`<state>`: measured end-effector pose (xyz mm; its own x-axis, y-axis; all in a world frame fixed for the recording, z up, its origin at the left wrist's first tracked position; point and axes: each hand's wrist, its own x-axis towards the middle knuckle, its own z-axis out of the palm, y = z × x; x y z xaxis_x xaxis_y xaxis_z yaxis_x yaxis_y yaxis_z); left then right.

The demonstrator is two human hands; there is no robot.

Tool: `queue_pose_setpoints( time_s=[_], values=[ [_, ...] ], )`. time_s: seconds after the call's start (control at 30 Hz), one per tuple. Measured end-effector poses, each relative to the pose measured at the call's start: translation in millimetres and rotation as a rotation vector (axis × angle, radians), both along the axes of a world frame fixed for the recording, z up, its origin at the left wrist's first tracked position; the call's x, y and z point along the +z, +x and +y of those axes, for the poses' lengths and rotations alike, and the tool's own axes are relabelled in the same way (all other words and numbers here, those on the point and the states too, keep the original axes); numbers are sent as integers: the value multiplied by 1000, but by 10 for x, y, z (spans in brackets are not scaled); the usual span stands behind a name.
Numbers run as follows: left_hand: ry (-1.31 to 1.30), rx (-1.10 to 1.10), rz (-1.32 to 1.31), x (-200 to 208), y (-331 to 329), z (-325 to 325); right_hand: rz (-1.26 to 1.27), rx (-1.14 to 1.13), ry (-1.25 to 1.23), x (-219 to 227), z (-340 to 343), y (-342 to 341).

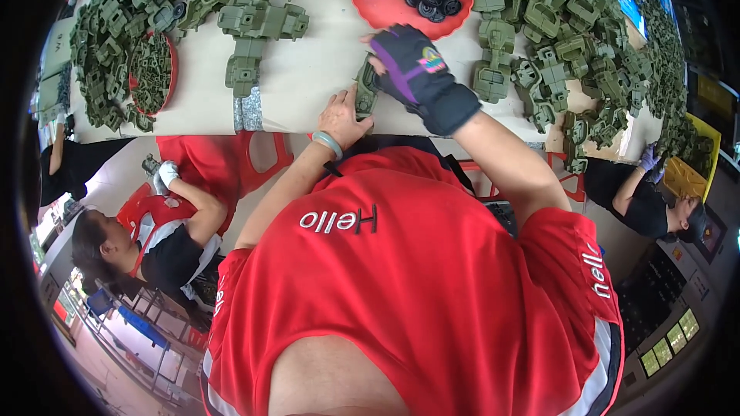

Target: The person assembles toy tank models by manually attaching toy tank wheels and toy tank parts to a toy tank chassis.

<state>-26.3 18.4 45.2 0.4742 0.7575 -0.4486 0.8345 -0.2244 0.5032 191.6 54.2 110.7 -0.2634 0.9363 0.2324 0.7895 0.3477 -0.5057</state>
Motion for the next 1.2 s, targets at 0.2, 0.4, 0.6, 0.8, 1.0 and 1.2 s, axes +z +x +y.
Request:
queue_pose_setpoints(
  time_s=[0.2,0.4,0.6,0.8,1.0,1.2],
  values=[
    [-15,-69,-120,-254,-108,26,-367,592,-24,-16,279,-479],
    [9,-69,-230,-362,-167,2,-306,355,-30,-197,310,-510],
    [-115,-131,-71,-324,-145,58,-274,238,-177,-118,343,-494],
    [89,-52,-282,-414,-168,-25,-318,148,-250,-47,355,-521],
    [-4,114,-296,-322,-134,-169,-116,131,-130,-253,287,-379],
    [-37,757,-579,-266,116,-172,-110,-248,64,-19,763,685]
  ],
)
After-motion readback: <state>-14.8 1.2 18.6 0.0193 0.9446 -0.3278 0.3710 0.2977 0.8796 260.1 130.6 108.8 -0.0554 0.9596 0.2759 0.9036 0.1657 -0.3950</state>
